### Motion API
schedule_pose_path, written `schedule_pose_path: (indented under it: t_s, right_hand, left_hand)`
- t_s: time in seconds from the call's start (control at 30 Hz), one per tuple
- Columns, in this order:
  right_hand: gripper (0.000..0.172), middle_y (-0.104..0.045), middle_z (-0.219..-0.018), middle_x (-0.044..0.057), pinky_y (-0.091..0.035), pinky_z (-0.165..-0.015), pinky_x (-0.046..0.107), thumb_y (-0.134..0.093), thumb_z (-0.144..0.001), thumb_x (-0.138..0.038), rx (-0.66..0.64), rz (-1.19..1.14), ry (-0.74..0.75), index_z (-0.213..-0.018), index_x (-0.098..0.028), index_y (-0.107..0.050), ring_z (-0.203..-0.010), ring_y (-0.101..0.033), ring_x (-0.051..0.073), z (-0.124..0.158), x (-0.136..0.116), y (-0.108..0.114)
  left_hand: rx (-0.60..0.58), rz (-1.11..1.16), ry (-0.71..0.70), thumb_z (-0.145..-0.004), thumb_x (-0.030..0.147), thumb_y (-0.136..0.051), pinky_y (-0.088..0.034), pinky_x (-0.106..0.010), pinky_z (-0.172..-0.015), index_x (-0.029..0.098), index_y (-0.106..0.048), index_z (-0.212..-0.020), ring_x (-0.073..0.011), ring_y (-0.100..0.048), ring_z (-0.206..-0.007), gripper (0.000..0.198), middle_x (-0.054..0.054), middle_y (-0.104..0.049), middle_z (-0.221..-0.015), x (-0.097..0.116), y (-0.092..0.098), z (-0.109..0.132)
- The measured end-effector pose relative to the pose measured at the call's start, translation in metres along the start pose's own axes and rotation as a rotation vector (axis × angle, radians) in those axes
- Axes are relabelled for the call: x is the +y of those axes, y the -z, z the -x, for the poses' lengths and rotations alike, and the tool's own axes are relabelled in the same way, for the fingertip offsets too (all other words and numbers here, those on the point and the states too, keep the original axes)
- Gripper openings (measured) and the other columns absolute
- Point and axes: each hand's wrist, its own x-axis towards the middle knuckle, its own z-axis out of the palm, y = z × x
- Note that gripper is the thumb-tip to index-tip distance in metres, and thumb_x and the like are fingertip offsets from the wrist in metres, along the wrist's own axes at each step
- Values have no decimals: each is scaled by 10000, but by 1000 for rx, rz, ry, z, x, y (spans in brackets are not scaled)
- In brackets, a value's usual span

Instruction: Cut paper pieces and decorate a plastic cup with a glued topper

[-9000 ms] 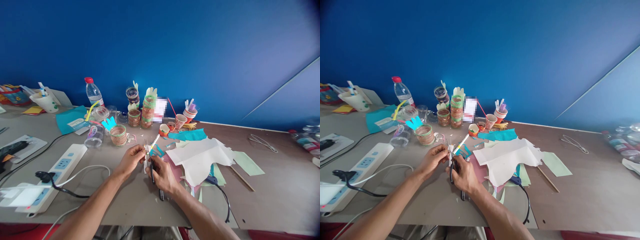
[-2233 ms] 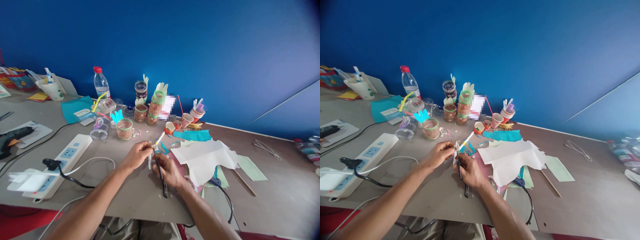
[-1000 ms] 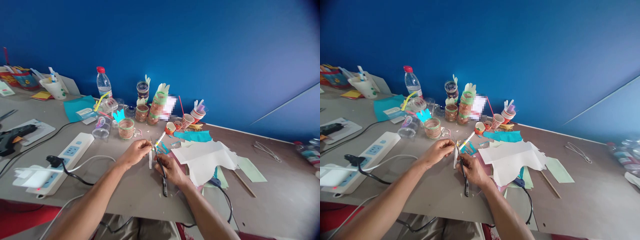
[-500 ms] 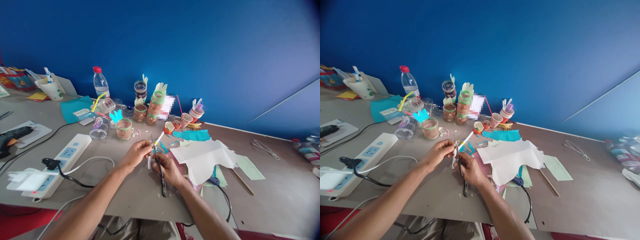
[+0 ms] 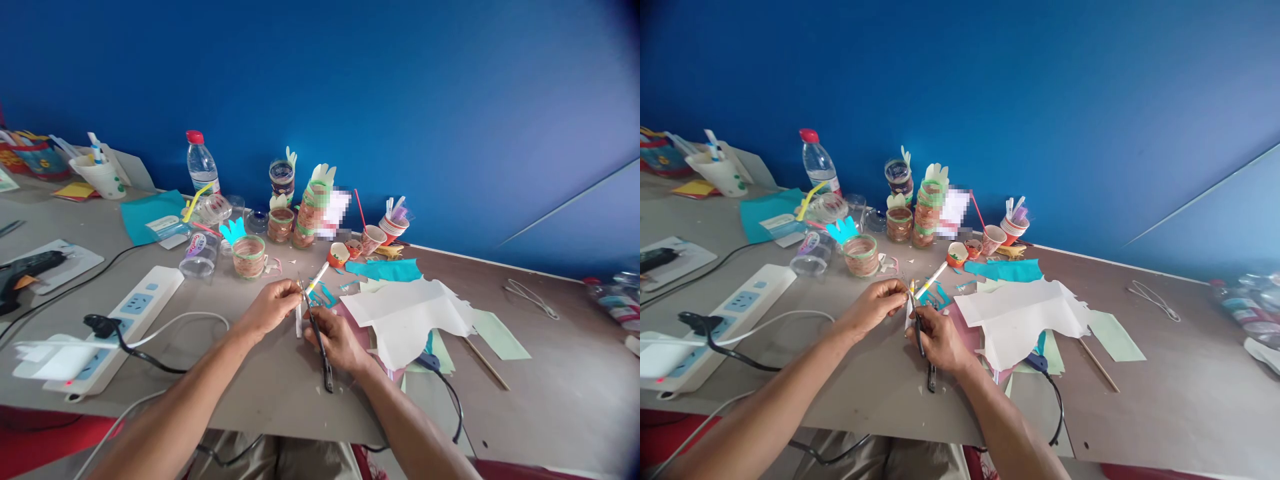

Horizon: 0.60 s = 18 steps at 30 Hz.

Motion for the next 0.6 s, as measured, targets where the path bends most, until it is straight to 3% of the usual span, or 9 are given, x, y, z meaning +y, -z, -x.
schedule_pose_path:
  t_s: [0.23,0.6]
  right_hand:
    - [118,-383,-566,-77,-281,-491,225,-549,-783,-242,1,40,20,-878,-172,-557,-514,-328,83,0,-2,2]
    - [109,-390,-571,-69,-285,-501,236,-559,-792,-238,6,85,21,-889,-190,-565,-523,-357,95,1,1,6]
  left_hand:
    - [-19,-78,-8,-703,320,-549,-249,-226,-495,174,-560,-685,-89,-353,-522,148,66,-435,-558,3,4,1]
    - [49,-145,-29,-672,334,-573,-276,-222,-478,181,-575,-646,-98,-382,-516,155,57,-453,-530,11,6,3]
